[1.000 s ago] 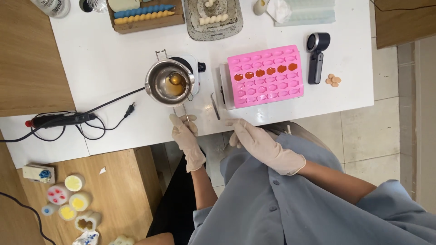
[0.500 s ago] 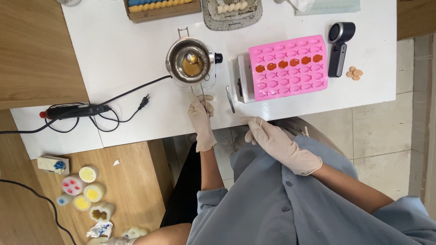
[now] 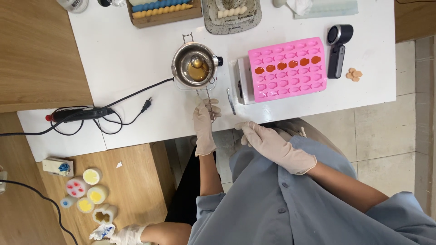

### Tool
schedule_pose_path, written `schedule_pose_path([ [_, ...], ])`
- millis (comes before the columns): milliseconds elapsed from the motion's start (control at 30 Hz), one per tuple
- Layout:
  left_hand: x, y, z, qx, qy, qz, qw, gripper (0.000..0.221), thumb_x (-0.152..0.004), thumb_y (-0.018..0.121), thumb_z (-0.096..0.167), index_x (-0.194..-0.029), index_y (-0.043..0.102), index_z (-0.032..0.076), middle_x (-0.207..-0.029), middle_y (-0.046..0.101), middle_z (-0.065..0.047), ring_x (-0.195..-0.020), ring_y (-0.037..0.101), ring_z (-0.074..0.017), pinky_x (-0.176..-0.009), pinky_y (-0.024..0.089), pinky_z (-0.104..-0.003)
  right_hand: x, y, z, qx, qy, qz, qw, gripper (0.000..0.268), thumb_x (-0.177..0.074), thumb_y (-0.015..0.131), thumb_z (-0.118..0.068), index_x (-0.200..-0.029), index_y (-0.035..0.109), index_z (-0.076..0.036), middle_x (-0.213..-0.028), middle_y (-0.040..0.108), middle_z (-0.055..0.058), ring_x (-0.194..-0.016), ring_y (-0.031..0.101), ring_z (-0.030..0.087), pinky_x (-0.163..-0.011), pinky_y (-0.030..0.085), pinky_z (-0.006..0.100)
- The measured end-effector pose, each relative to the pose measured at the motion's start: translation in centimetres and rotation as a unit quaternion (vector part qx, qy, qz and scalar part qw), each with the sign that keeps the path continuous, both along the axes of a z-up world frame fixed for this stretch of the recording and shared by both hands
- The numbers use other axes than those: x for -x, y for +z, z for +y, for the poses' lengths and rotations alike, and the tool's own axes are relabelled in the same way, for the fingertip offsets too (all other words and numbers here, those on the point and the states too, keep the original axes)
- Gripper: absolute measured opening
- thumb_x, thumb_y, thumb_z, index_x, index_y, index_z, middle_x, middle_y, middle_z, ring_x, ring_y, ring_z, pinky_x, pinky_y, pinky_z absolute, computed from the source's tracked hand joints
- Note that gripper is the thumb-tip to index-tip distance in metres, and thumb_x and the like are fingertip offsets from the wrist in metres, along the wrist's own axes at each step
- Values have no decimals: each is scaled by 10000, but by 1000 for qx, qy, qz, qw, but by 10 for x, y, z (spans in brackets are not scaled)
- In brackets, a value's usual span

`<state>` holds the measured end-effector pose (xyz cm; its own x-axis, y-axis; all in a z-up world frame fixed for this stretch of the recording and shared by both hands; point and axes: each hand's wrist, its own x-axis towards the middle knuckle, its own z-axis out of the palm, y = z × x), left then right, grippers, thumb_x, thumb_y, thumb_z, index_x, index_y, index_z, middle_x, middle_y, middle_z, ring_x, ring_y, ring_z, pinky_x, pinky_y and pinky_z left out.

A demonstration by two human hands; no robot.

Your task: The person holds a metal pitcher of melted wax in one hand and, using a spoon, ladles orange wax into cavities of a pink silicone mold on the table. They then use a small tool to spread and level the wax in the mold cavities, refilling from the pitcher as needed.

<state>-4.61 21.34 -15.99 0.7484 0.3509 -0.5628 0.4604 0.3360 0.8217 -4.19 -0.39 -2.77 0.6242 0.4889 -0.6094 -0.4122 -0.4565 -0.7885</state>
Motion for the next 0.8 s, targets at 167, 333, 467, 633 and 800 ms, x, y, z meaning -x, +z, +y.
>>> schedule_pose_path([
  [167, 4, -7, 12, -26, 66, 14, 997, 787, -1004, 255, 685, -1205, 662, 42, -900, 734, -60, -782, 705, -167, -747, 545, -297, 2, 2, -3, -4, 1, 0, 1000, 415, -1054, 419, -325, -1341, 620, -101, -849, 683, 24, -848, 641, 110, -832, 529, 256],
  [333, 30, -10, 43, -61, 182, 51, 980, 760, -1013, 202, 647, -1183, 668, 71, -885, 724, -27, -841, 726, -154, -801, 532, -310, -5, 16, -5, 23, 30, -14, 999, 408, -1042, 417, -321, -1326, 629, -121, -852, 696, 16, -854, 661, 113, -850, 536, 258],
  [467, 77, -76, 60, -78, 234, 86, 965, 385, -1051, 526, 397, -1070, 635, 29, -872, 699, -33, -779, 636, -134, -743, 493, -309, -8, 9, -11, 36, 48, -12, 998, 399, -1043, 428, -321, -1318, 645, -129, -869, 712, 25, -866, 674, 128, -854, 532, 279],
  [633, 66, -17, -14, -147, 121, 162, 968, 193, -993, 617, 250, -1022, 680, 70, -844, 684, -13, -739, 583, -95, -683, 493, -280, -16, 14, -23, 27, 100, -44, 994, 384, -1044, 427, -317, -1286, 659, -131, -894, 711, 30, -867, 697, 146, -851, 539, 280],
  [800, 50, -36, -82, -178, 61, 94, 978, 274, -957, 672, 245, -1080, 679, 1, -904, 693, -5, -821, 598, -93, -753, 501, -270, -32, 49, -38, 59, 121, -40, 990, 355, -1010, 485, -301, -1271, 664, -138, -929, 731, -9, -858, 688, 127, -840, 524, 273],
])
